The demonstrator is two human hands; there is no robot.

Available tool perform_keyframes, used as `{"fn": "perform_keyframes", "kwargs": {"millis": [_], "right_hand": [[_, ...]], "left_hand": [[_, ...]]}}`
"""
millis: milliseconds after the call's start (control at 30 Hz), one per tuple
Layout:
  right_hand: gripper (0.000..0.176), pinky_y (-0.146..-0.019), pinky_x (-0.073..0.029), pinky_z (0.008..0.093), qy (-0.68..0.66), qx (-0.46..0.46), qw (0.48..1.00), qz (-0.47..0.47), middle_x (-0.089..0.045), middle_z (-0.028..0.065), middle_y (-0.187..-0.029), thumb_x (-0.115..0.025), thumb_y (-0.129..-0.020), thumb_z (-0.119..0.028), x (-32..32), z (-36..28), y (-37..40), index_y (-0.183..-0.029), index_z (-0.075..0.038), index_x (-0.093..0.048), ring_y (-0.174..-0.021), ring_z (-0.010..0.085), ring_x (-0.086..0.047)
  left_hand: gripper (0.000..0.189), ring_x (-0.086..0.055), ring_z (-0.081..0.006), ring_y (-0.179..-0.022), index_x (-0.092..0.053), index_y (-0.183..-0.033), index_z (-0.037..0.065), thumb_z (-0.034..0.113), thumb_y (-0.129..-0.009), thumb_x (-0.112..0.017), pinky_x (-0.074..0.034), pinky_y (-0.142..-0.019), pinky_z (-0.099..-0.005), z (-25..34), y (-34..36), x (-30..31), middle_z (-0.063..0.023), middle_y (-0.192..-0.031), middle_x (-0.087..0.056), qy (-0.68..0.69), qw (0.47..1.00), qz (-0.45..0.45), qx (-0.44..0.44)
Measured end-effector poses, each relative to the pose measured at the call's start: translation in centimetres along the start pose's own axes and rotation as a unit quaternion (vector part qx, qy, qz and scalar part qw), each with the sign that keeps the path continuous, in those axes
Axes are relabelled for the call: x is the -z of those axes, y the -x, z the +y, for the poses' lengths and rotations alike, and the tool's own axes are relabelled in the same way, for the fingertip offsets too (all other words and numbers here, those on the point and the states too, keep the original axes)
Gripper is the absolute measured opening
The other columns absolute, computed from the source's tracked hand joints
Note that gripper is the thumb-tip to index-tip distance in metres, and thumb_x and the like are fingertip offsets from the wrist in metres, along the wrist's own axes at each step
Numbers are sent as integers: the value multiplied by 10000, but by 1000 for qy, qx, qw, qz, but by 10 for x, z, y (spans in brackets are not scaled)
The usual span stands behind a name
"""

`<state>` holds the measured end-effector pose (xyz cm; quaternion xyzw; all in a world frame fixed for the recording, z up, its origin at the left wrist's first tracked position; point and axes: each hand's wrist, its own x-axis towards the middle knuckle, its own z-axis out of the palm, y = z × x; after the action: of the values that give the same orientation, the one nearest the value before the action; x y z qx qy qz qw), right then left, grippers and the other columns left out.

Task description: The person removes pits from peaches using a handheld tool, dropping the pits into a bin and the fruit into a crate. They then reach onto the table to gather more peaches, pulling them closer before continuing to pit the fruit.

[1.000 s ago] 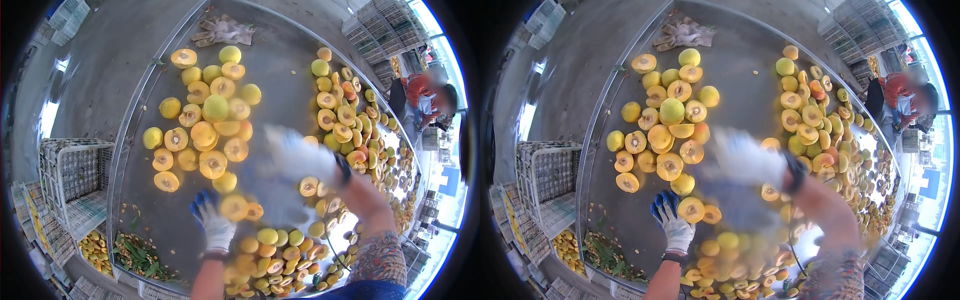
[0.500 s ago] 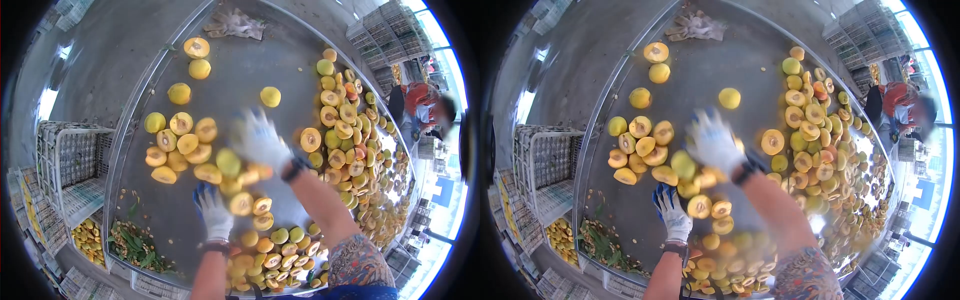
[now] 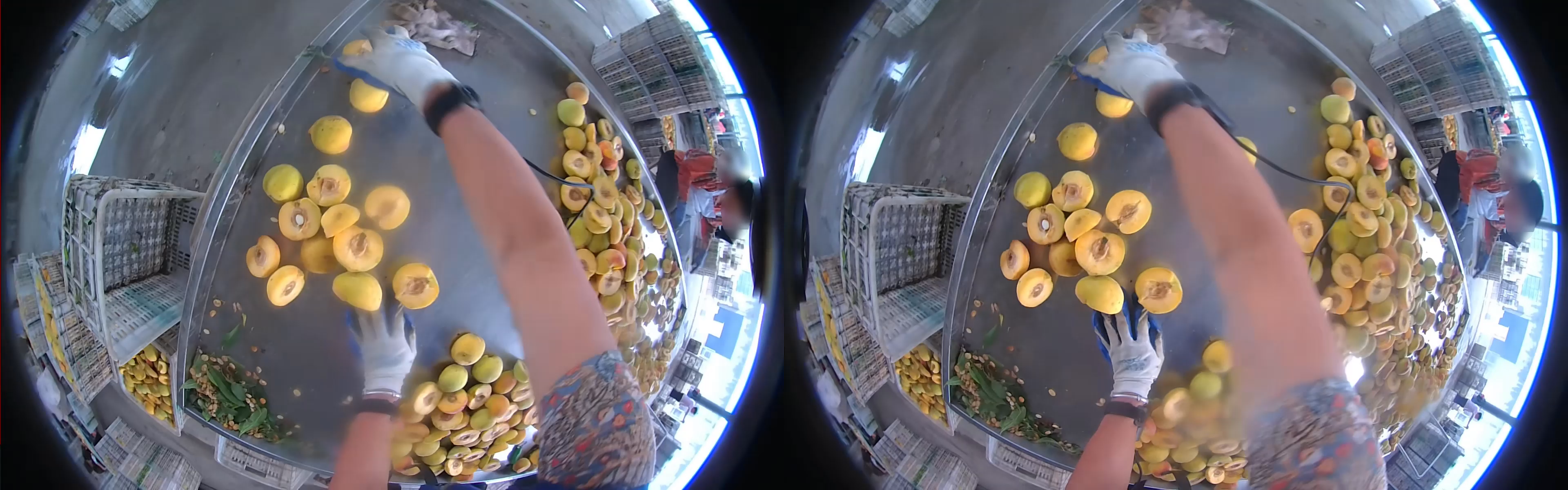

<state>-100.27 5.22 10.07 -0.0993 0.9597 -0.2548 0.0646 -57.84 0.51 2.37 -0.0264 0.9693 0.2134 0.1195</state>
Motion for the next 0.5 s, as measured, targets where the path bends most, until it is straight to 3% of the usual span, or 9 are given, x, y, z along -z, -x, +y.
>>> {"fn": "perform_keyframes", "kwargs": {"millis": [67, 200, 300, 333, 367, 433, 500], "right_hand": [[688, -1044, -407, 546, 19, -40, 999, -31, -462, 148, -1401, -681, -786, -514, -30, -8, -12, -1392, -233, -515, -1272, 396, -483], [707, -1033, -375, 628, 65, 7, 993, -96, -443, 107, -1418, -704, -779, -507, -42, -47, 75, -1420, -299, -489, -1302, 370, -446], [704, -1039, -349, 658, 57, 20, 992, -112, -392, 105, -1472, -709, -781, -512, -40, -47, 137, -1415, -297, -492, -1338, 374, -403], [703, -1042, -340, 668, 55, 21, 992, -110, -376, 105, -1488, -711, -782, -513, -39, -45, 158, -1414, -296, -492, -1352, 374, -386], [706, -1047, -329, 673, 55, 15, 992, -115, -365, 106, -1498, -713, -782, -511, -39, -43, 179, -1416, -297, -488, -1364, 375, -367], [710, -1057, -308, 682, 61, -1, 990, -124, -343, 108, -1518, -716, -784, -507, -39, -40, 221, -1420, -298, -480, -1390, 378, -329], [685, -1046, -301, 690, 52, -16, 992, -113, -340, 109, -1517, -708, -801, -477, -36, -35, 277, -1417, -285, -476, -1381, 381, -328]], "left_hand": [[522, -303, -560, -1340, -587, -1290, 118, 321, -822, -693, -236, -1082, -712, 1, -1, 1, -298, -1425, -354, -6, 1000, 10, -8], [538, -307, -531, -1349, -564, -1316, 125, 318, -829, -688, -233, -1103, -680, 5, -3, 9, -269, -1447, -347, -2, 1000, 9, 3], [544, -423, -424, -1307, -548, -1333, 138, 305, -834, -685, -231, -1117, -654, 6, -1, 9, -176, -1366, -510, 25, 999, 45, -7], [530, -526, -345, -1226, -554, -1319, 136, 293, -830, -687, -234, -1125, -635, 2, -3, 4, -124, -1242, -617, 39, 996, 67, -33], [494, -584, -338, -1130, -573, -1289, 120, 274, -832, -682, -306, -1096, -585, -1, -1, 0, -131, -1177, -647, 34, 990, 120, -70], [434, -585, -370, -1089, -592, -1266, 116, 230, -852, -658, -366, -1049, -535, -3, 5, 5, -161, -1174, -638, 109, 991, -1, -76], [390, -588, -384, -1056, -602, -1254, 109, 202, -876, -630, -413, -988, -517, -9, 32, 22, -174, -1166, -633, 162, 969, -8, -188]]}}
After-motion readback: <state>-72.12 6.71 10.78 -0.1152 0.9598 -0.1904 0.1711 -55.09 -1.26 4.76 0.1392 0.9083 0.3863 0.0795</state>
